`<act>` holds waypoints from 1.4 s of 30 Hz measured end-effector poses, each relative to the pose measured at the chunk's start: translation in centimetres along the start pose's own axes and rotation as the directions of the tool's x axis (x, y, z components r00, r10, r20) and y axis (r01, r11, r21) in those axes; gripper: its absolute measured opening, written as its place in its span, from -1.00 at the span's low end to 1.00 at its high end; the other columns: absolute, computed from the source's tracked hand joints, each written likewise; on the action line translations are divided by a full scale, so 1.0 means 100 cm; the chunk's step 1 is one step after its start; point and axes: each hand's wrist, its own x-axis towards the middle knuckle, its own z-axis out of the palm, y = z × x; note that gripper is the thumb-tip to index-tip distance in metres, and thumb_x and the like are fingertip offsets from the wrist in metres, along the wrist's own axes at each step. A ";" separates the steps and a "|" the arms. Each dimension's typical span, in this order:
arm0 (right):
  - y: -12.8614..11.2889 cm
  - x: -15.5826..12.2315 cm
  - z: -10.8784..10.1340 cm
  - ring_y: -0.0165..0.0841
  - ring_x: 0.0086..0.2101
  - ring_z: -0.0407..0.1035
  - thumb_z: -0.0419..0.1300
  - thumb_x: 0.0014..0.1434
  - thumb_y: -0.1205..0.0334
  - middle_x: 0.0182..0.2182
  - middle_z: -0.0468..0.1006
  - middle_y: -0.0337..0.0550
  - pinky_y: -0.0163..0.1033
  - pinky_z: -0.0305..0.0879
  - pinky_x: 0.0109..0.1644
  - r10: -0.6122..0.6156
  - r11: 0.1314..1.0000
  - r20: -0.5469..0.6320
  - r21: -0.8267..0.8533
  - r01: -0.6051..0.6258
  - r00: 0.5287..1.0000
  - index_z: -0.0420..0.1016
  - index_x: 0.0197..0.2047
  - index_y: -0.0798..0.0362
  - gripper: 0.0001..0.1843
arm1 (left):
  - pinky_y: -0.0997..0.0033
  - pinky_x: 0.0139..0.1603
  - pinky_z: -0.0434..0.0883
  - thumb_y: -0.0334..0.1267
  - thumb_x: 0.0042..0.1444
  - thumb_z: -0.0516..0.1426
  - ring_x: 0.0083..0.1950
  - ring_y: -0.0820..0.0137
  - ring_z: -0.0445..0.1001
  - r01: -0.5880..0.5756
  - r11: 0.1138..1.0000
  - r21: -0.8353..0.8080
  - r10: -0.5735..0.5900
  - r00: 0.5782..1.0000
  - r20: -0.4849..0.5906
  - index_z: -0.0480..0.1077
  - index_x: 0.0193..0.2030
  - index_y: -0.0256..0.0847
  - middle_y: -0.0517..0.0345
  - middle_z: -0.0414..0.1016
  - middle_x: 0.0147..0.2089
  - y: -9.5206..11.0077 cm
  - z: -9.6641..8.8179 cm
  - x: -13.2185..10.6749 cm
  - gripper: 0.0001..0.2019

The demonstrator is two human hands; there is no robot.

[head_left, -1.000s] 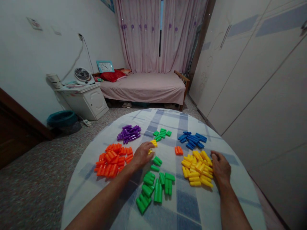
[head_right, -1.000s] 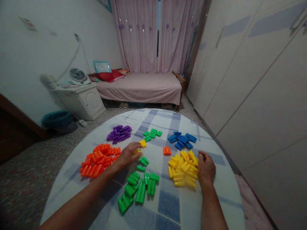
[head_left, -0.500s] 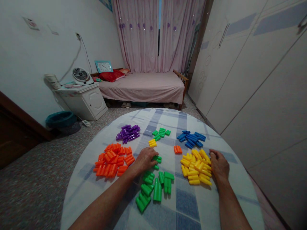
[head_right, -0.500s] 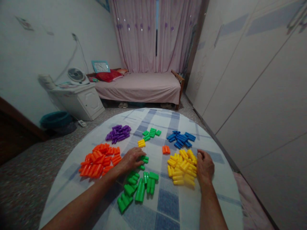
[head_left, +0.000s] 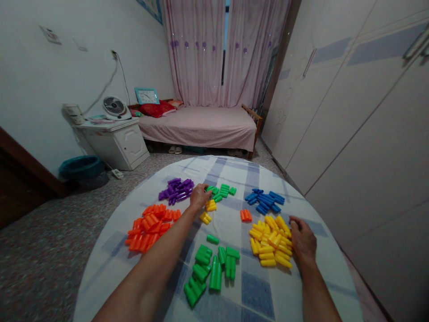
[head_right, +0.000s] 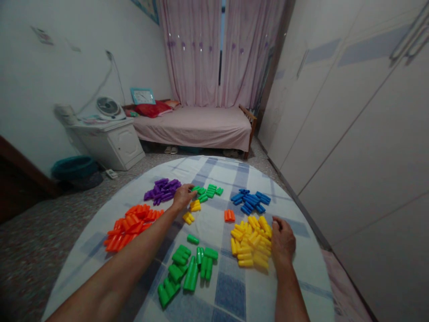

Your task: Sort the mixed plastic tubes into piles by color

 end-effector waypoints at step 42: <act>-0.106 -0.054 0.039 -0.17 -0.01 0.23 0.03 0.22 0.13 -0.12 0.51 -0.01 -0.11 0.08 0.00 -0.610 0.635 0.334 -0.336 0.695 0.718 0.45 -0.06 0.05 -0.69 | 0.29 0.01 0.34 -0.42 0.07 0.01 -0.08 0.32 0.40 -0.243 0.967 -0.074 0.236 0.967 -0.092 0.39 -0.21 -0.19 0.08 0.47 -0.16 -0.028 0.005 -0.101 -0.81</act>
